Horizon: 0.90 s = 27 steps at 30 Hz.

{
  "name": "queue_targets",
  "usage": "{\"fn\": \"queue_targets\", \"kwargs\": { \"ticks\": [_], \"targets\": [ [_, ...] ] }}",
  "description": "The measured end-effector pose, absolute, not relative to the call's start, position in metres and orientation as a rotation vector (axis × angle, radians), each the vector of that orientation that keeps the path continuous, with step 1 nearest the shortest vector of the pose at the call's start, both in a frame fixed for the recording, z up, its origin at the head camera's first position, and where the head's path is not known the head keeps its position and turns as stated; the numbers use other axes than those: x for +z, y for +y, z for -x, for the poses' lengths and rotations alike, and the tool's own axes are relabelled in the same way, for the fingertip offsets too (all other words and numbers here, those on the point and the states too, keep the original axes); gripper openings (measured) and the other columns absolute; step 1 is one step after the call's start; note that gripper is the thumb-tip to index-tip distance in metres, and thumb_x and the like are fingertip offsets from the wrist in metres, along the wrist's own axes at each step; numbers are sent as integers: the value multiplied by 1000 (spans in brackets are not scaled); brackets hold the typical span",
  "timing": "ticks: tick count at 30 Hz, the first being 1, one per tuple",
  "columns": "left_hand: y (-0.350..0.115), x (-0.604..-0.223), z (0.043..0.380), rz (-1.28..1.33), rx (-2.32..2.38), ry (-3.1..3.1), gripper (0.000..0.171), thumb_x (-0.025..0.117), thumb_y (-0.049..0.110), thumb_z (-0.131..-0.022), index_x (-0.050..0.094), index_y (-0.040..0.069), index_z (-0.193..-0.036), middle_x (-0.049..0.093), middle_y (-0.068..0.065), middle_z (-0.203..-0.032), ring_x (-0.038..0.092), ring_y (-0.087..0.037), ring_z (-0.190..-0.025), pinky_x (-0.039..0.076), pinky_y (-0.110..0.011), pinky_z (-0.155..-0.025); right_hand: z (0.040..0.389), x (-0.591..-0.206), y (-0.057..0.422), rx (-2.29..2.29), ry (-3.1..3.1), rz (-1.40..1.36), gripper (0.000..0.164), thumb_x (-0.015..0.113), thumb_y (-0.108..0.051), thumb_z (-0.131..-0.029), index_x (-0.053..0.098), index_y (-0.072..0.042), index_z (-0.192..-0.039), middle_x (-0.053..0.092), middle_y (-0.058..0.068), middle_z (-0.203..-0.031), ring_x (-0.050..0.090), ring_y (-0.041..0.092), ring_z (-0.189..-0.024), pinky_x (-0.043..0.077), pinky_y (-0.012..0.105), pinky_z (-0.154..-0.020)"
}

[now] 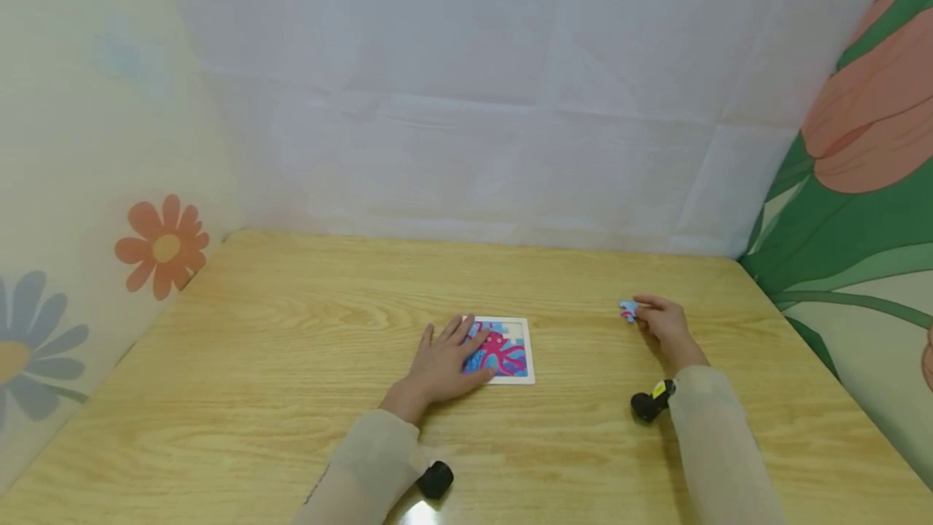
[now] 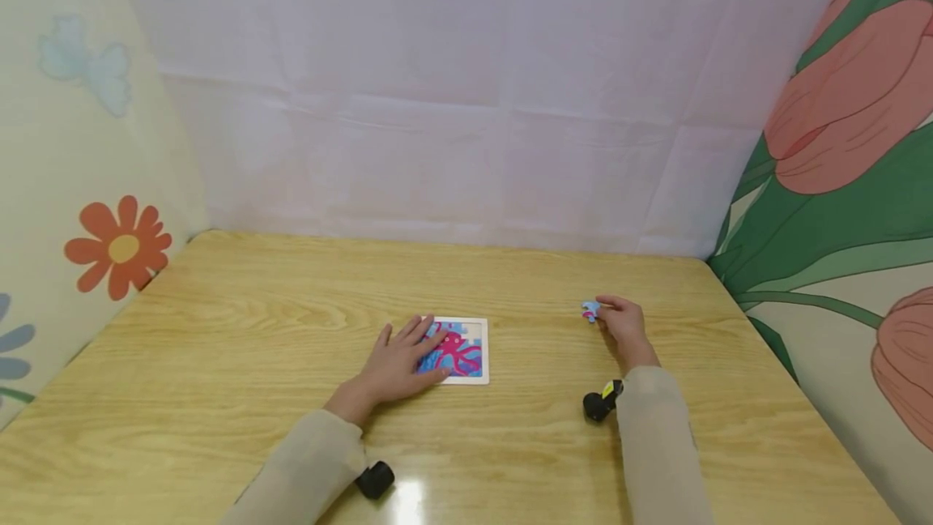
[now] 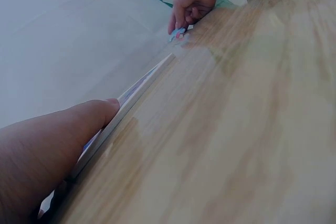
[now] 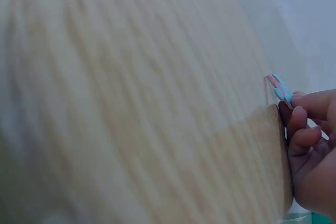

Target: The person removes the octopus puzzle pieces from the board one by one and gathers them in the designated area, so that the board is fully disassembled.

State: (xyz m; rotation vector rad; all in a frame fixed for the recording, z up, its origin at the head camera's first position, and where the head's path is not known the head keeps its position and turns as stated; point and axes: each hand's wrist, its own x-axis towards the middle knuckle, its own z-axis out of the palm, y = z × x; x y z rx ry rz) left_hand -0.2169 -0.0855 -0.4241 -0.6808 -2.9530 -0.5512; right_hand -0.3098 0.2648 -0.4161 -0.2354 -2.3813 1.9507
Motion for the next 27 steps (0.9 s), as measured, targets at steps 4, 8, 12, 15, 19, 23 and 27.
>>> {"fn": "queue_targets", "kwargs": {
  "ticks": [4, 8, 12, 15, 19, 23, 27],
  "targets": [
    [-85, -423, 217, 680, -551, -2952, 63, 44, 53, -81, 34, 19, -134, 19, -9, -141, 11, -25, -128, 2, -54, -96, 309, -414, 264, 1982, -2375, 238, 37, 49, 6, -80, 42, 18, -114, 50, -5, -57, 37, 3, -43, 28, 14, -39],
    [-85, -423, 216, 675, -554, -2956, 63, 45, 53, -81, 34, 19, -134, 19, -8, -141, 11, -24, -128, 2, -54, -96, 309, -414, 264, 1984, -2381, 242, 36, 49, 6, -81, 43, 18, -114, 50, -5, -58, 39, 3, -44, 29, 15, -40],
    [-85, -423, 216, 675, -556, -2956, 63, 44, 53, -81, 34, 19, -134, 19, -9, -141, 11, -25, -128, 1, -54, -96, 309, -413, 264, 1993, -2383, 256, 35, 46, 7, -82, 40, 19, -115, 50, -5, -58, 40, 4, -45, 30, 14, -41],
    [-85, -424, 217, 679, -557, -2953, 63, 44, 53, -82, 34, 19, -134, 19, -9, -141, 11, -25, -128, 2, -54, -96, 308, -412, 263, 1995, -2378, 274, 36, 46, 8, -82, 39, 18, -115, 50, -5, -58, 42, 4, -45, 31, 13, -41],
    [-85, -425, 217, 680, -552, -2952, 64, 44, 54, -81, 34, 20, -134, 19, -8, -141, 11, -25, -128, 1, -54, -96, 312, -418, 266, 1952, -2370, 269, 33, 50, 7, -79, 45, 17, -111, 51, -4, -60, 43, 4, -46, 34, 15, -41],
    [-85, -426, 217, 684, -559, -2944, 64, 44, 54, -81, 34, 19, -134, 19, -9, -141, 11, -25, -128, 1, -54, -96, 347, -461, 292, 2061, -2284, 147, 26, 57, 5, -76, 58, 8, -103, 54, 2, -63, 44, 8, -45, 34, 19, -39],
    [-85, -426, 218, 688, -575, -2937, 64, 44, 53, -81, 34, 19, -134, 19, -9, -141, 11, -25, -128, 1, -54, -95, 384, -505, 322, 2220, -2165, 17, 21, 61, 5, -73, 65, -1, -93, 55, 5, -64, 44, 11, -44, 31, 20, -37]
  ]
}}
